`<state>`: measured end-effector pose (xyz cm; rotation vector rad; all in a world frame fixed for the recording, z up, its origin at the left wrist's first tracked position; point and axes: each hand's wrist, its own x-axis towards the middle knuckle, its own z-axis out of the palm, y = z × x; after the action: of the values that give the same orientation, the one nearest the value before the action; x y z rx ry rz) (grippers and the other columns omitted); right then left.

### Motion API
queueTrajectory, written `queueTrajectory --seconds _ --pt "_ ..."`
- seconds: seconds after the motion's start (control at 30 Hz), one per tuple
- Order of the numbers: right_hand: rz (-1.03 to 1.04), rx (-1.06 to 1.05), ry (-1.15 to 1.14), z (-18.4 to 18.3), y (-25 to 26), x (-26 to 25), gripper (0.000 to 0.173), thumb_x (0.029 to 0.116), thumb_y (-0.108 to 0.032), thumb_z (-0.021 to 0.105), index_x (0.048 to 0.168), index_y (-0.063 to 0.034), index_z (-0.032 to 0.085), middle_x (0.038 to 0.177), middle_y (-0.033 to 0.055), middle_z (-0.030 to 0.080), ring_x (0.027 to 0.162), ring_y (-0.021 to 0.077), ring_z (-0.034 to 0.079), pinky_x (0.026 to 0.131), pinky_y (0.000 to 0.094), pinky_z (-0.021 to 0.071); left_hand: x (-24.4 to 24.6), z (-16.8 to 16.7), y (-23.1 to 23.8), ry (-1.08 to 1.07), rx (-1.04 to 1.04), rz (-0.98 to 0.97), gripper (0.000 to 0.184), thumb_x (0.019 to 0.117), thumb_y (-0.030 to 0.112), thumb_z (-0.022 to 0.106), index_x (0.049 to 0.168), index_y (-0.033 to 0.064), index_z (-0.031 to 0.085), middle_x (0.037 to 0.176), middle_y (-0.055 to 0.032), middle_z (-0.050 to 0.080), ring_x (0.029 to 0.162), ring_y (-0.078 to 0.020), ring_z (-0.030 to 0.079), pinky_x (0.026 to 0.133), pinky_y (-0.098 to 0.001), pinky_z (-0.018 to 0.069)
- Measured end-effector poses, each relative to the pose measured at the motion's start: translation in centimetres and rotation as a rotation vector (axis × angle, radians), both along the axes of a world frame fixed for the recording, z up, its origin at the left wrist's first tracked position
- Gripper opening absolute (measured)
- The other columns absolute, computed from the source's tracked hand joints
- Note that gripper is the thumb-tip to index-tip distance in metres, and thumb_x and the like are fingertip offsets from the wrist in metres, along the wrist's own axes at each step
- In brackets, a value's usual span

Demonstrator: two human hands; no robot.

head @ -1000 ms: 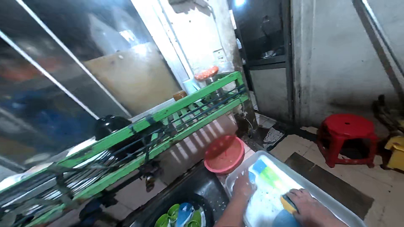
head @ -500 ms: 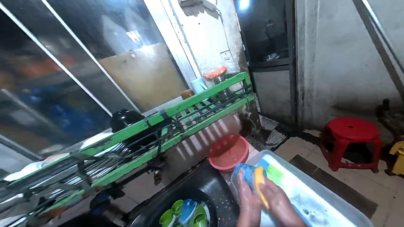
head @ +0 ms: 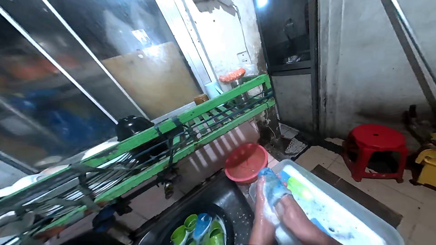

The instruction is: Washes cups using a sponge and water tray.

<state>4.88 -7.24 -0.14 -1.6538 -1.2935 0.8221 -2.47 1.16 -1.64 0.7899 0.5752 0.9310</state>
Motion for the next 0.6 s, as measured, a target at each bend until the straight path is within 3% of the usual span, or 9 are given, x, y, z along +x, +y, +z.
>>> queueTrajectory --seconds 0.03,0.1,0.2,0.3,0.37,0.4,0.47,0.53,0.6 --pt "0.100 -0.050 -0.307 -0.7 -0.1 1.0 0.041 0.1024 -0.012 0.052 0.136 0.0098 0.057 0.140 0.0273 0.058 0.136 0.0373 0.052 0.117 0.0502 0.0379 0.6 0.1 -0.9 0.138 0.033 0.060 0.046 0.1110 0.034 0.037 0.147 0.0047 0.042 0.123 -0.0160 0.065 0.104 -0.0217 0.067 0.088 -0.0393 0.0587" --pt "0.168 0.068 -0.566 -3.5 -0.5 3.2 0.040 0.1027 -0.022 0.053 0.134 0.0020 0.062 0.137 0.0249 0.061 0.133 0.0397 0.056 0.110 0.0578 0.0447 2.5 -0.1 -2.5 0.265 -0.063 0.178 0.060 0.1052 0.027 0.056 0.156 0.0103 0.029 0.136 -0.0200 0.057 0.117 -0.0281 0.062 0.096 -0.0469 0.0545" --pt "0.073 0.070 -0.346 -3.2 0.4 3.6 0.039 0.1008 -0.021 0.057 0.133 0.0006 0.063 0.133 0.0203 0.065 0.129 0.0317 0.059 0.111 0.0501 0.0460 3.6 -0.7 -2.4 0.191 -0.157 0.223 0.050 0.1075 0.032 0.051 0.151 0.0102 0.037 0.126 -0.0180 0.062 0.109 -0.0272 0.064 0.090 -0.0466 0.0563" --pt "-0.204 -0.041 0.288 -0.1 0.9 0.9 0.030 0.1024 -0.010 0.056 0.130 0.0032 0.061 0.121 0.0170 0.067 0.114 0.0211 0.064 0.101 0.0373 0.0512 2.1 -0.6 -0.5 0.086 -0.124 0.108 0.049 0.1096 0.045 0.035 0.132 0.0049 0.054 0.108 -0.0166 0.069 0.094 -0.0259 0.070 0.078 -0.0433 0.0605" --pt "-0.124 -0.040 0.112 -0.4 0.4 0.5 0.037 0.0968 -0.005 0.058 0.130 0.0106 0.059 0.127 0.0258 0.064 0.122 0.0312 0.061 0.108 0.0450 0.0463 1.8 -0.4 0.3 0.075 -0.089 0.079 0.046 0.1101 0.039 0.036 0.129 0.0011 0.055 0.103 -0.0184 0.070 0.089 -0.0267 0.071 0.076 -0.0427 0.0616" --pt "-0.011 0.004 -0.139 -1.7 0.2 1.2 0.039 0.0971 -0.008 0.058 0.132 0.0105 0.060 0.133 0.0270 0.062 0.130 0.0352 0.057 0.113 0.0486 0.0422 1.9 -0.4 0.2 0.129 -0.063 0.099 0.042 0.1099 0.034 0.040 0.134 0.0018 0.052 0.107 -0.0178 0.068 0.093 -0.0252 0.070 0.079 -0.0419 0.0605" --pt "0.150 0.118 -0.552 -5.1 0.0 3.6 0.039 0.1015 -0.018 0.054 0.134 0.0020 0.062 0.137 0.0224 0.062 0.134 0.0364 0.056 0.112 0.0542 0.0441 2.5 -0.7 -0.4 0.285 -0.042 0.165 0.045 0.1074 0.026 0.052 0.145 0.0031 0.042 0.116 -0.0206 0.064 0.100 -0.0271 0.067 0.085 -0.0446 0.0586" --pt "0.212 0.154 -0.602 -6.1 0.1 5.4 0.041 0.1043 -0.021 0.051 0.138 -0.0002 0.060 0.141 0.0206 0.061 0.136 0.0351 0.054 0.113 0.0545 0.0439 2.8 -1.1 -1.0 0.428 0.012 0.177 0.050 0.1070 0.025 0.054 0.149 0.0033 0.039 0.129 -0.0222 0.060 0.112 -0.0287 0.064 0.093 -0.0466 0.0560" --pt "0.211 0.093 -0.417 -4.7 0.7 6.2 0.041 0.1051 -0.022 0.052 0.139 0.0011 0.058 0.140 0.0208 0.060 0.136 0.0329 0.054 0.115 0.0508 0.0417 1.6 -1.0 -1.5 0.629 0.261 0.054 0.050 0.1074 0.016 0.048 0.153 -0.0003 0.036 0.153 -0.0227 0.044 0.135 -0.0294 0.051 0.107 -0.0449 0.0469"
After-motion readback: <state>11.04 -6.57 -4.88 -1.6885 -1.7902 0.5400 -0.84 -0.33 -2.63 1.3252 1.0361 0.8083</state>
